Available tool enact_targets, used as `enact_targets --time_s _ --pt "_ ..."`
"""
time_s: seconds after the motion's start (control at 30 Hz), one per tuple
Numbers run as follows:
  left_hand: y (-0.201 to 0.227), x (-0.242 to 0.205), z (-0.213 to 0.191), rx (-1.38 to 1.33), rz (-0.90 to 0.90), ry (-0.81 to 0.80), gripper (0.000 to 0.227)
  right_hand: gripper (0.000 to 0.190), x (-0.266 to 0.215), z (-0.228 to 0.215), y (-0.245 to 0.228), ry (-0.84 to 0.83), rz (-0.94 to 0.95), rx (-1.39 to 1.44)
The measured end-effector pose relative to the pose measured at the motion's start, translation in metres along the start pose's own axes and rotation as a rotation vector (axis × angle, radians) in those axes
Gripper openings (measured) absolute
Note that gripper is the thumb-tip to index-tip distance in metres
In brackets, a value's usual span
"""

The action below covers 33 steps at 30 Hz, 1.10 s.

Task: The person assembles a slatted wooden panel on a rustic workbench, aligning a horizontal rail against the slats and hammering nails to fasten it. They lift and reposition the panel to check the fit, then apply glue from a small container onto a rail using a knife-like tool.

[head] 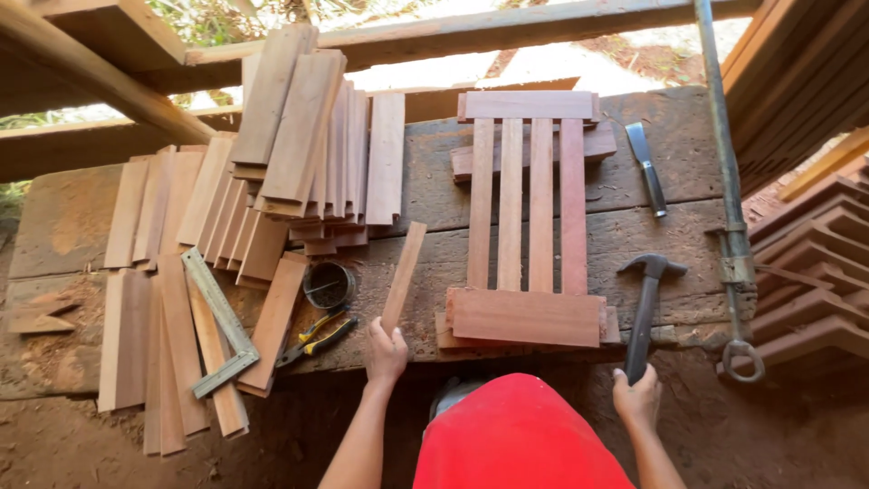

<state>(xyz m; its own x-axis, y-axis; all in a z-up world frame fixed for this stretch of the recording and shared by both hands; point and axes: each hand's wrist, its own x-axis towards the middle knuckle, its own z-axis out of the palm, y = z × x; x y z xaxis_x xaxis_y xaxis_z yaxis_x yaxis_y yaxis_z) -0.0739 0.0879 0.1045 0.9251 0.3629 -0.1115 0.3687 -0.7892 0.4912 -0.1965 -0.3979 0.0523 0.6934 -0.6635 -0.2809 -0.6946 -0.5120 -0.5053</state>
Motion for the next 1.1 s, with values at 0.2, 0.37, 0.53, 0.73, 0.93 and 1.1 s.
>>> enact_targets --time_s 0.2,0.37,0.53,0.73,0.93,1.1 --pt "0.057 -0.015 0.011 -0.614 -0.298 -0.234 0.034 0.043 0.011 0.002 -0.039 0.186 -0.266 0.21" --pt "0.086 0.011 0.056 -0.59 -0.3 -0.347 0.033 0.05 0.029 -0.003 -0.072 -0.119 -0.066 0.307" --pt "0.096 0.027 0.054 -0.458 -0.315 -0.461 0.046 0.04 0.043 0.01 -0.072 -0.274 0.163 0.684" --pt "0.126 0.03 -0.026 -0.653 -0.453 -0.59 0.047 0.028 0.051 -0.036 -0.088 -0.304 0.213 1.024" --pt "0.2 0.059 -0.118 -0.77 -0.187 -0.612 0.028 0.053 0.05 -0.152 -0.221 -0.073 0.021 0.948" --pt "0.225 0.102 -0.148 -1.014 -0.134 -0.581 0.023 0.036 0.081 -0.184 -0.267 -0.002 -0.152 0.759"
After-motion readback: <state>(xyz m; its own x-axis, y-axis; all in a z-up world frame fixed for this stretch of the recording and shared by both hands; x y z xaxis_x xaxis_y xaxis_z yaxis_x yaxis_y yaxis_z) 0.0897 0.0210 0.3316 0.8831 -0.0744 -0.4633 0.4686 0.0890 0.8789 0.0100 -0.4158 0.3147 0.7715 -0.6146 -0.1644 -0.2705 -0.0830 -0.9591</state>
